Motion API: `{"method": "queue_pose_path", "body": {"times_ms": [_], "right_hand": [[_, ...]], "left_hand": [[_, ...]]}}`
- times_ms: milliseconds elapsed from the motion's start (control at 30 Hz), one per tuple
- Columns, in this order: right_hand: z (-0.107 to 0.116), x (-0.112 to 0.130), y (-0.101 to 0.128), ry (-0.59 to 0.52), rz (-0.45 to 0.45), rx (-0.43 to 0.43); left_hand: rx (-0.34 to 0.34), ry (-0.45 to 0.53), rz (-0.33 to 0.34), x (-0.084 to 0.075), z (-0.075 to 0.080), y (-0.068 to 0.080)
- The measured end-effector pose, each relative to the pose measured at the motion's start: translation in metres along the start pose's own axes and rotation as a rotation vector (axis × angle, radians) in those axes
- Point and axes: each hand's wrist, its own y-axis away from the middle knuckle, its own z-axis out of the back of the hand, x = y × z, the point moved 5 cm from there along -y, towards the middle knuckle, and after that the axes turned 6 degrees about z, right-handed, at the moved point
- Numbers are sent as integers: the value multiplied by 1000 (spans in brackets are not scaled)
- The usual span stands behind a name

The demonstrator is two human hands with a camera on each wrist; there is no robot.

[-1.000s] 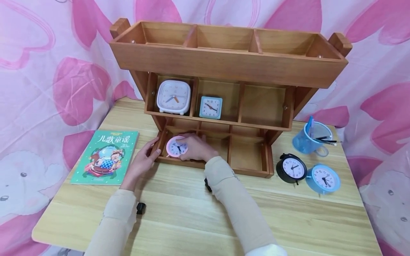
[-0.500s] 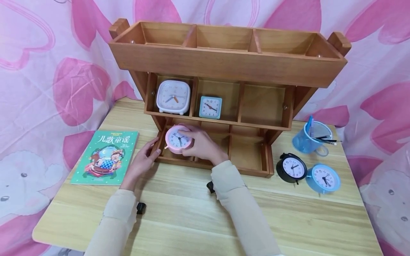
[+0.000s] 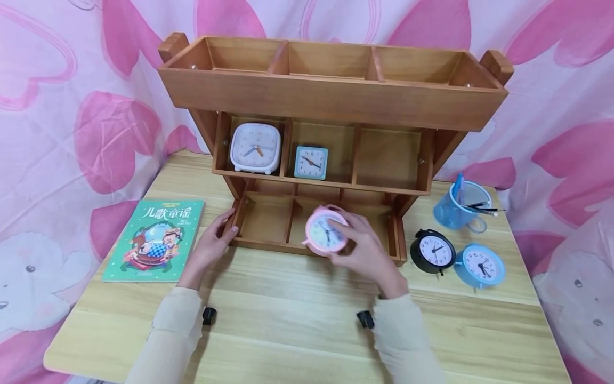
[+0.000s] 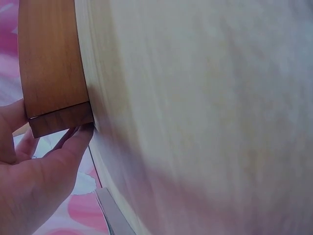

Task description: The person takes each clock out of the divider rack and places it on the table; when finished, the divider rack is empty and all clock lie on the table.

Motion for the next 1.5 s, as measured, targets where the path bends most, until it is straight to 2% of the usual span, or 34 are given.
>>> {"method": "queue_pose_path", "body": {"times_ms": [200, 367, 533, 633, 800, 967, 1267, 1500], "right_hand": [[32, -21, 69, 53, -122, -132], [49, -40, 126, 74, -231, -236], [57, -66, 173, 78, -408, -266], [61, -78, 190, 103, -458, -271], [65, -89, 199, 133, -482, -258], [66, -93, 199, 150, -524, -200], [58, -101, 197, 216, -512, -126], [55, -112, 194, 166, -619, 35]], "left_hand": [[8, -4, 13, 0, -1, 0], [11, 1, 22, 0, -1, 1], [7, -2, 25, -1, 0, 1], [12, -1, 20, -1, 1, 1], [23, 10, 18, -1, 0, 1], [24, 19, 25, 1, 0, -1], [33, 18, 38, 1, -1, -2], [33, 17, 26, 1, 0, -1]]}}
